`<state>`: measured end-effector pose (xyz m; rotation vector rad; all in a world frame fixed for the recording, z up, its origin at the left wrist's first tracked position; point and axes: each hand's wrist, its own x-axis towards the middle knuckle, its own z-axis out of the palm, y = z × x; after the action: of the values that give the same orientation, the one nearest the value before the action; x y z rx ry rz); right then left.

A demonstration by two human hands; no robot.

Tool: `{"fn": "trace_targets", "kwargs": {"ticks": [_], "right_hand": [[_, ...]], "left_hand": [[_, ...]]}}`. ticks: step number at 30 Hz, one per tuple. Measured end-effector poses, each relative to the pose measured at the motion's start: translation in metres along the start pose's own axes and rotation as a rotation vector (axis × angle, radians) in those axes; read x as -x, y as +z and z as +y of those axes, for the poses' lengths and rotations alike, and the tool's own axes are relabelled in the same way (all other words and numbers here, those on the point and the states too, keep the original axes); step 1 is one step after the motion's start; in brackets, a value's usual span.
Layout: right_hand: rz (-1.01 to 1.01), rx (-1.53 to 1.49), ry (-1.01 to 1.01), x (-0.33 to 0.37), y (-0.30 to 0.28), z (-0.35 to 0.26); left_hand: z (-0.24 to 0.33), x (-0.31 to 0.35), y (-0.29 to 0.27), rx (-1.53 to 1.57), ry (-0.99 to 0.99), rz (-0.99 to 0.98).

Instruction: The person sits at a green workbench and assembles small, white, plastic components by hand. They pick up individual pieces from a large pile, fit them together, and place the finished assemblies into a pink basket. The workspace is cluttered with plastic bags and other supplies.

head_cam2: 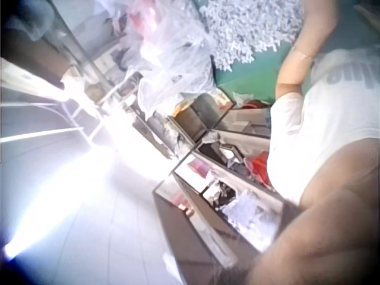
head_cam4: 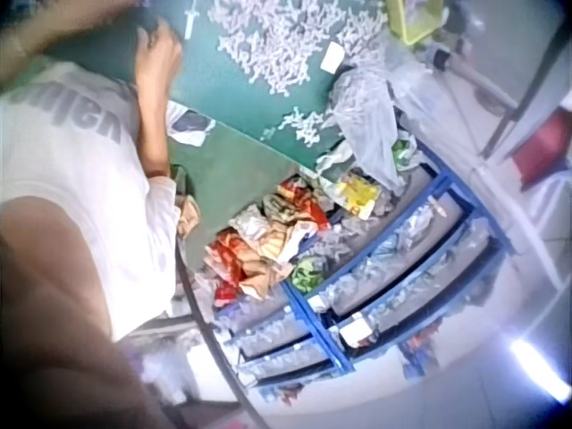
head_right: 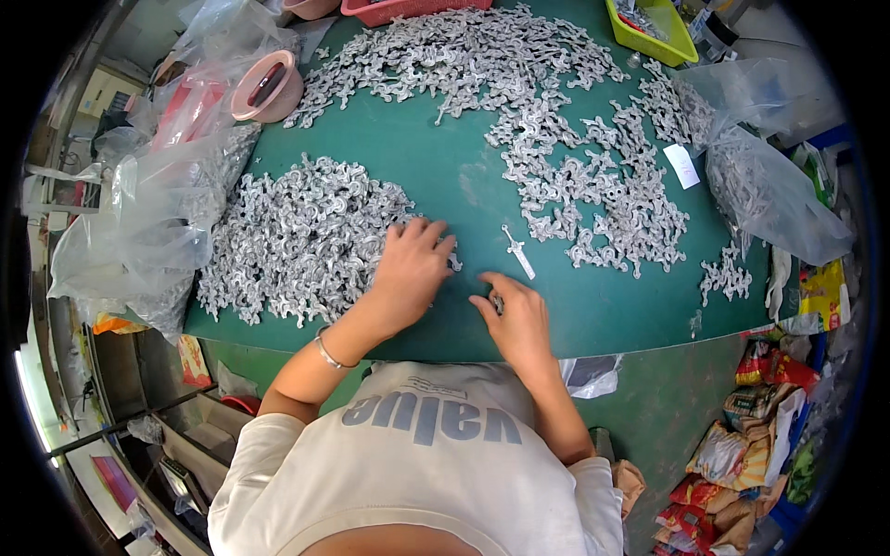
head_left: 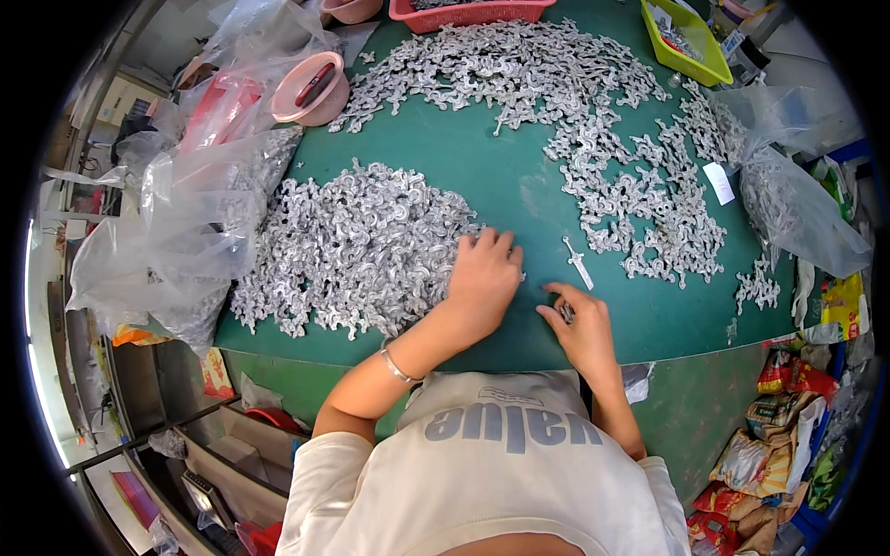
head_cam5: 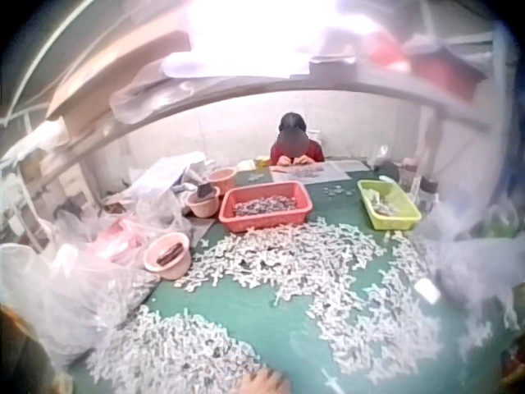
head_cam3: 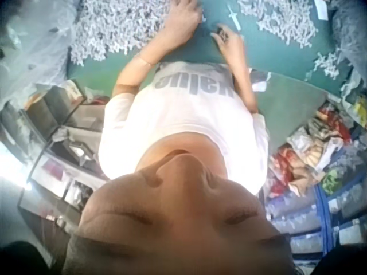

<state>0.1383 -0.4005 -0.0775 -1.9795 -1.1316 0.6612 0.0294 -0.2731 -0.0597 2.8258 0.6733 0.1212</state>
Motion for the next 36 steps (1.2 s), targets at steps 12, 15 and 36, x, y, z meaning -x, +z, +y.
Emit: {"fn": "trace_targets", "kwargs": {"ticks": [12,15,36], "right_hand": [[0.385,0.139,0.205,0.021,-0.077,0.043],[0.434,0.29,0.248,0.023,-0.097,0.054],[0.495,0.075,-0.182,-0.003,-0.094,0.078]], "left_hand": [[0.011,0.002,0.022,-0.295,-0.01,0.021],[0.03,-0.001,0.007,-0.19,0.046,0.012],[0.082,-0.02,0.008,0.538,0.092,0.141]]}}
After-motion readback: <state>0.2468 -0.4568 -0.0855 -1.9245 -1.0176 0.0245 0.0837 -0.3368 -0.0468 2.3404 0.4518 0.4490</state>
